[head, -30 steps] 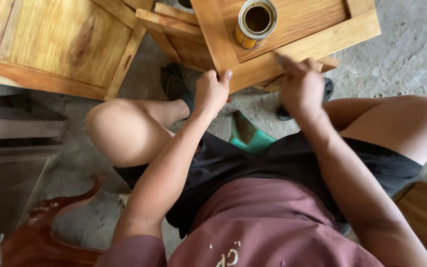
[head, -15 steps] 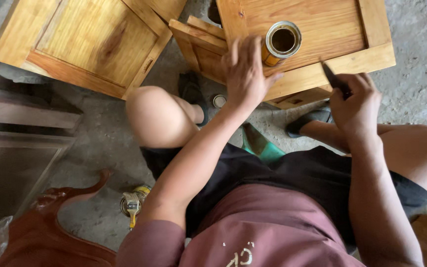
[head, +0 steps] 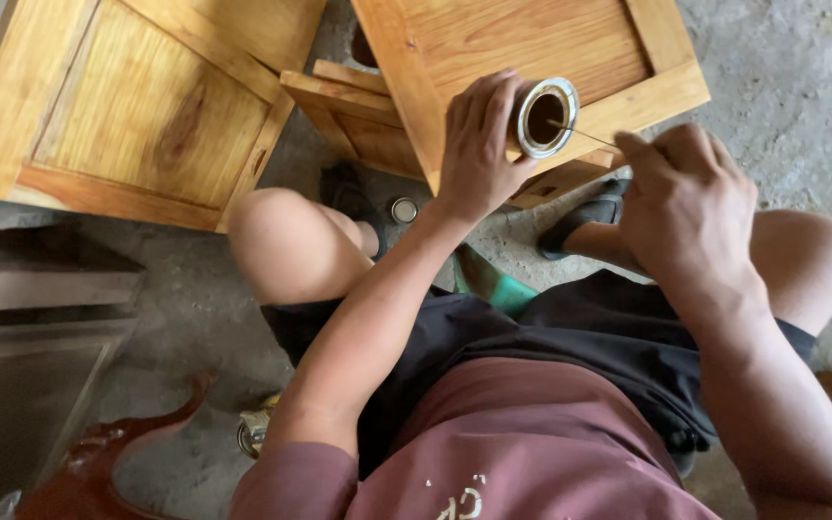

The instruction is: The person applies wood stain to several wooden panels using a brush. They dip the brush into a can of stain, apply it to the panels, and flip the panels to coat both sides. The person handles the panels one at a time and places them in a stack after staining.

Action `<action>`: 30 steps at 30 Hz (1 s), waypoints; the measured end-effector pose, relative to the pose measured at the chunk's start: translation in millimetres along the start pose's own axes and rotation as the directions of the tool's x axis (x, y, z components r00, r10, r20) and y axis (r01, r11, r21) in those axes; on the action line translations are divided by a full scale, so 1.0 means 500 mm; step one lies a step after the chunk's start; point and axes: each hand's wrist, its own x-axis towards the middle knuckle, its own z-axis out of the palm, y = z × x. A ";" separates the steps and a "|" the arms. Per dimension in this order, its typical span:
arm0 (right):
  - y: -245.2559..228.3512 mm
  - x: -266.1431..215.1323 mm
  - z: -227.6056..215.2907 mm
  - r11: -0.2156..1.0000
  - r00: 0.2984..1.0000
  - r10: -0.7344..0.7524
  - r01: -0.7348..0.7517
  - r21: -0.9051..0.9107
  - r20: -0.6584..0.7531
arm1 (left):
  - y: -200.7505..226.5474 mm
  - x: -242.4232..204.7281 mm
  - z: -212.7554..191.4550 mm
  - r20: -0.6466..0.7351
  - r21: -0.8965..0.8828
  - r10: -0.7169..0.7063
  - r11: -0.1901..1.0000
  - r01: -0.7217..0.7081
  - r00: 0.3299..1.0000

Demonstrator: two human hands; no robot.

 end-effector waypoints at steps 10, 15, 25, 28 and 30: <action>-0.058 0.035 0.064 0.974 0.976 -0.210 0.203 -0.100 -0.060 | 0.068 0.007 -0.084 0.096 0.079 0.108 0.990 -0.115 0.990; 0.025 -0.019 0.076 0.994 0.991 0.073 -0.063 0.093 -0.114 | 0.044 -0.003 -0.056 0.066 0.032 -0.006 0.999 0.004 0.998; 0.126 -0.113 0.195 0.911 0.967 0.255 -0.244 0.332 0.011 | -0.052 0.029 0.013 -0.021 0.291 -0.565 0.786 0.546 0.825; 0.117 -0.110 0.213 0.924 0.962 0.273 -0.269 0.273 0.024 | 0.047 -0.034 0.016 -0.025 0.400 -0.384 0.842 0.361 0.923; 0.112 -0.107 0.222 0.934 0.970 0.243 -0.235 0.268 0.003 | 0.117 -0.081 -0.004 0.237 0.431 -0.339 0.877 0.215 0.910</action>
